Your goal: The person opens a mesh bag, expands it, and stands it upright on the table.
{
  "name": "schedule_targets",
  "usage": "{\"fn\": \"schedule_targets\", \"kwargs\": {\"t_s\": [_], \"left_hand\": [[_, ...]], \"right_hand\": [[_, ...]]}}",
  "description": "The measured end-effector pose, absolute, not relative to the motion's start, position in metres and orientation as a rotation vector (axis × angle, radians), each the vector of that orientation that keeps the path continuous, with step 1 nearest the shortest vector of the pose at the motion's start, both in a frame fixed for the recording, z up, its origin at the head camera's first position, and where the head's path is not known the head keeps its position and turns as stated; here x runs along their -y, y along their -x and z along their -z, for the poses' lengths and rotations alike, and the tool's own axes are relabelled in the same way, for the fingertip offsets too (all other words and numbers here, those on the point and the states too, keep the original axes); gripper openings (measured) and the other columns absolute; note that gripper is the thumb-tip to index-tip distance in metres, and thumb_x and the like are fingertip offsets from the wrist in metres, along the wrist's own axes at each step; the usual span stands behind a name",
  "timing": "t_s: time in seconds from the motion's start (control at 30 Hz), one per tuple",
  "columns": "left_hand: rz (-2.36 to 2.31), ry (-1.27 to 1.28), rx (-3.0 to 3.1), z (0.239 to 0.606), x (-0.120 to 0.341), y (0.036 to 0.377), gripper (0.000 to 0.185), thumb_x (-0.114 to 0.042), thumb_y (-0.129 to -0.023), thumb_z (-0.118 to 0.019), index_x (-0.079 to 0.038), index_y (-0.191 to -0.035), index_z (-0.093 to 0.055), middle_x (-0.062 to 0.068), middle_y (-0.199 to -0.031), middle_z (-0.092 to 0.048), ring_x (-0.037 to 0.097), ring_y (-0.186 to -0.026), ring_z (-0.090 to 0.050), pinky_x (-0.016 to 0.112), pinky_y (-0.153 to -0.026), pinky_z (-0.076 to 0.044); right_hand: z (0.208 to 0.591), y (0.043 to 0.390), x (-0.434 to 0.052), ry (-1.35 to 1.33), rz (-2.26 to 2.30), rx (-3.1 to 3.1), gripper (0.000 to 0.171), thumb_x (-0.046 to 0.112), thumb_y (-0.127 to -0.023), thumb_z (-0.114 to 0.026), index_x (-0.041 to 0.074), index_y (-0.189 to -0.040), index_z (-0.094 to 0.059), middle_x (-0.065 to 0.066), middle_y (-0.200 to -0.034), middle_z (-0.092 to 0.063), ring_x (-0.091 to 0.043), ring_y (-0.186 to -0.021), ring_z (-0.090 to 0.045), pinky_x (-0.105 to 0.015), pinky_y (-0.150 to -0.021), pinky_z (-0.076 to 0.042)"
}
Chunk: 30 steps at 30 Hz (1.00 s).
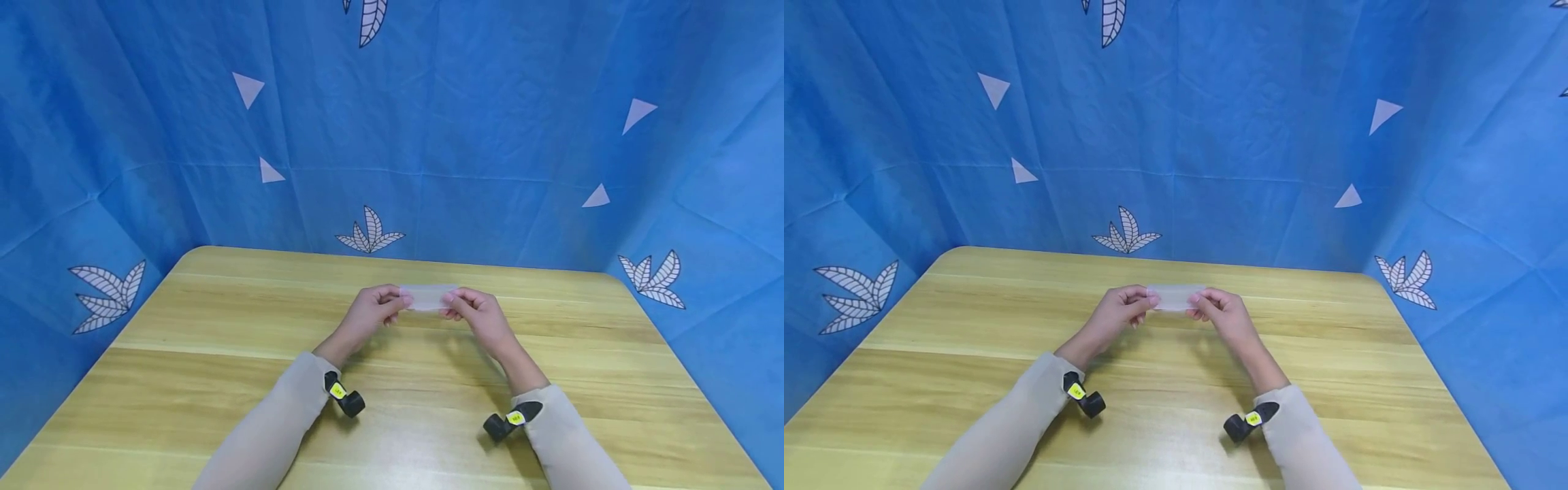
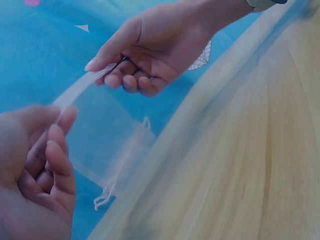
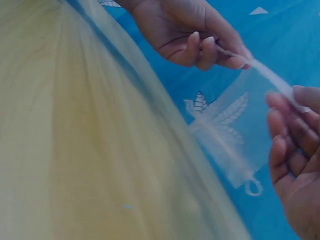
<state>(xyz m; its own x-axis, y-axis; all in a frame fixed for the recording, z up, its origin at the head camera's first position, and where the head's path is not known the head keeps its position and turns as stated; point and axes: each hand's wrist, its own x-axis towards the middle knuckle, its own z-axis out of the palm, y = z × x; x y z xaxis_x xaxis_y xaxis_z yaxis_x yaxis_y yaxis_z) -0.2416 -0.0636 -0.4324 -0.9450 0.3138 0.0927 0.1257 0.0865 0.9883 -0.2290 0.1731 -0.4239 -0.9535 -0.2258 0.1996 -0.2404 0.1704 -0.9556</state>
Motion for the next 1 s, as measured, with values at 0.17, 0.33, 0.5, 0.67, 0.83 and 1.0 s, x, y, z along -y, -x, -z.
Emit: {"fn": "schedule_targets", "kwargs": {"t_s": [0.17, 0.33, 0.5, 0.67, 0.83, 1.0], "left_hand": [[-2.042, -0.435, -2.194, 0.429, 0.064, 0.241, 0.023, -0.026, -0.096, -0.065, -0.004, -0.103, -0.069, 0.031, -0.095, -0.060, 0.013, -0.062, -0.047, 0.025, -0.056, -0.041], [-2.085, -0.437, -2.230, 0.424, 0.064, 0.238, 0.024, -0.027, -0.096, -0.066, -0.008, -0.110, -0.066, 0.024, -0.099, -0.067, 0.013, -0.060, -0.048, 0.024, -0.055, -0.042], [-2.119, -0.542, -2.342, 0.419, 0.062, 0.234, 0.028, -0.025, -0.094, -0.068, -0.009, -0.116, -0.062, 0.014, -0.093, -0.069, 0.020, -0.061, -0.050, 0.025, -0.052, -0.042], [-2.117, -0.626, -2.386, 0.412, 0.059, 0.230, 0.053, -0.023, -0.091, -0.073, -0.012, -0.134, -0.045, 0.007, -0.091, -0.071, 0.020, -0.063, -0.053, 0.026, -0.052, -0.044], [-2.148, -0.676, -2.378, 0.409, 0.058, 0.227, 0.062, -0.018, -0.092, -0.071, -0.016, -0.144, -0.038, 0.010, -0.096, -0.070, 0.024, -0.061, -0.057, 0.036, -0.053, -0.048], [-2.110, -0.723, -2.436, 0.412, 0.058, 0.227, 0.038, -0.020, -0.093, -0.069, -0.009, -0.129, -0.060, 0.006, -0.098, -0.071, 0.026, -0.063, -0.061, 0.030, -0.054, -0.049]], "right_hand": [[0.413, 0.227, -0.176, -0.460, -1.884, 2.440, 0.035, 0.026, -0.099, -0.061, -0.008, -0.104, -0.065, -0.015, -0.087, -0.070, -0.018, -0.079, -0.064, -0.040, -0.078, -0.053], [0.408, 0.226, -0.176, -0.421, -2.002, 2.352, 0.033, 0.022, -0.098, -0.062, -0.011, -0.101, -0.062, -0.007, -0.082, -0.069, -0.016, -0.076, -0.062, -0.035, -0.077, -0.053], [0.402, 0.222, -0.173, -0.438, -2.069, 2.262, 0.030, 0.017, -0.099, -0.061, -0.014, -0.101, -0.060, -0.003, -0.080, -0.068, -0.015, -0.075, -0.062, -0.029, -0.072, -0.053], [0.397, 0.220, -0.171, -0.438, -2.081, 2.217, 0.027, 0.014, -0.099, -0.060, -0.012, -0.101, -0.061, -0.001, -0.079, -0.068, -0.014, -0.074, -0.062, -0.029, -0.070, -0.053], [0.397, 0.218, -0.171, -0.433, -2.069, 2.230, 0.025, 0.015, -0.098, -0.060, -0.010, -0.101, -0.062, -0.001, -0.079, -0.068, -0.012, -0.074, -0.062, -0.029, -0.071, -0.053], [0.396, 0.218, -0.171, -0.421, -2.049, 2.233, 0.025, 0.014, -0.098, -0.061, -0.010, -0.102, -0.062, -0.006, -0.081, -0.069, -0.013, -0.074, -0.063, -0.027, -0.070, -0.053]]}}
